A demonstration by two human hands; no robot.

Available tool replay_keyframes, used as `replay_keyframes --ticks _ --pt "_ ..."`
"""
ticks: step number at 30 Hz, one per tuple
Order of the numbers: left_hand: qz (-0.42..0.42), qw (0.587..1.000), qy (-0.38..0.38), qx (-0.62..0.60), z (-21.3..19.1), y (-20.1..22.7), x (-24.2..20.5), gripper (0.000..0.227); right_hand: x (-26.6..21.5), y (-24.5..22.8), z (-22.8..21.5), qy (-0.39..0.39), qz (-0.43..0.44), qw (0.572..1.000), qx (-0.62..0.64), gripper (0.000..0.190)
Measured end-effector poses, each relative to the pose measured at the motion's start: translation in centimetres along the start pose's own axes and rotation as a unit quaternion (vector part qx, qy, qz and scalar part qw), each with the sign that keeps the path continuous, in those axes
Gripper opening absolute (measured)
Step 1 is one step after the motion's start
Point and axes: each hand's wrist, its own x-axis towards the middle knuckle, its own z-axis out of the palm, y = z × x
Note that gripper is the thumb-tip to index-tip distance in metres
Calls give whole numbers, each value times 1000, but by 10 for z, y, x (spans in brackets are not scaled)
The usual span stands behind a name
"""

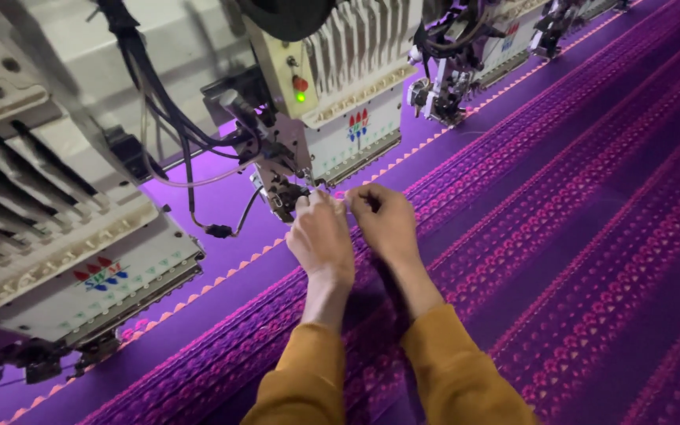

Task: The person threads an industrial multi-head embroidery machine, pulling thread through the needle and tensioner mechanisms on multiple heads over a purple patterned fabric.

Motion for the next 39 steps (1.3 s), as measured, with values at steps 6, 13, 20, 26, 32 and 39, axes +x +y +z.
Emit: replay_keyframes --ticks 6,13,20,26,32,39 --pt "38 990 -6 -137 -23 -7 -13 20 4 5 3 9 5 1000 25 23" --pt "137 961 -53 -235 -69 0 -41 12 19 2 -3 -142 21 989 31 53" --pt "206 934 -22 -290 -59 -2 -32 8 33 -15 4 -64 169 944 276 20" --pt "100 942 76 -312 -58 -9 -30 6 20 -48 11 -78 168 931 315 19" --pt "60 945 46 -317 -56 -4 -33 21 4 -60 9 -50 136 935 324 19" --pt "38 950 21 -309 -46 -11 -29 33 10 -40 41 -19 17 972 233 10"
